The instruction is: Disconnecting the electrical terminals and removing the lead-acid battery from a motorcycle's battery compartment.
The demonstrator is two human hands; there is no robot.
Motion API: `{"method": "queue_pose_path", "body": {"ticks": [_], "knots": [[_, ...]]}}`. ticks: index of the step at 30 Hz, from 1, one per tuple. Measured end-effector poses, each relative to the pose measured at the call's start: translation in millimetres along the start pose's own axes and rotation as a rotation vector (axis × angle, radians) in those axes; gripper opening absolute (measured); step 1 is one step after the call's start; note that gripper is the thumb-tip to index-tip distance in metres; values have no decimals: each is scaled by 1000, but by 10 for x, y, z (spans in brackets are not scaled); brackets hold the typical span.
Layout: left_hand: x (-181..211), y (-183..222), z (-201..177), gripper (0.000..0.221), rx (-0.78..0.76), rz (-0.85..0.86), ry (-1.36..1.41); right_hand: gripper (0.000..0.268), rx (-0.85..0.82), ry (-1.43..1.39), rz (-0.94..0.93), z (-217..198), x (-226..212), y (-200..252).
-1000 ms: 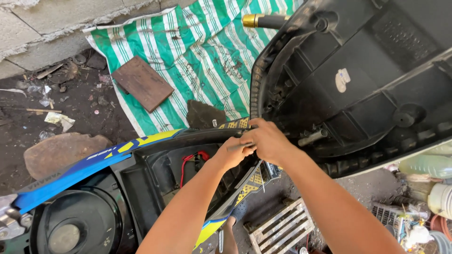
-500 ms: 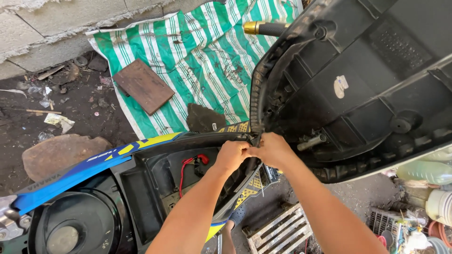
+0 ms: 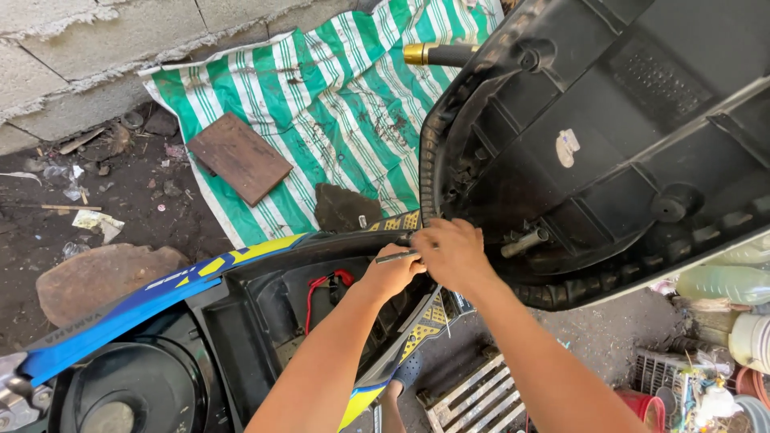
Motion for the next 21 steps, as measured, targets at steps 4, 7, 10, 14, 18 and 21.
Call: {"method": "queue_pose_path", "body": {"ticks": [4, 7, 10, 14, 18, 21], "knots": [[-77, 35, 37, 22, 4, -32, 10, 38, 346, -290, -518, 692, 291, -523], [-125, 95, 100, 19, 13, -75, 37, 38, 336, -231, -920, 679, 122, -427], [-163, 114, 139, 16, 28, -112, 66, 26, 453, 26, -698, 367, 17, -250], [-179, -19, 168, 15, 69, -126, 84, 88, 6, -235, 1, 387, 480, -450], [226, 102, -213, 16, 68, -91, 197, 37, -281, -143, -125, 522, 508, -551], [470, 257, -464, 22, 47, 7, 98, 23, -254, 456, -569, 579, 46, -506]]}}
Point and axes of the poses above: each hand's wrist, its own y-axis away from the middle knuckle, its own z-axis out of the palm, x = y × z, the point moved 8 cm from there along -y, towards the middle knuckle, and after that the axes turned 5 degrees about z, right-handed, at the moved point
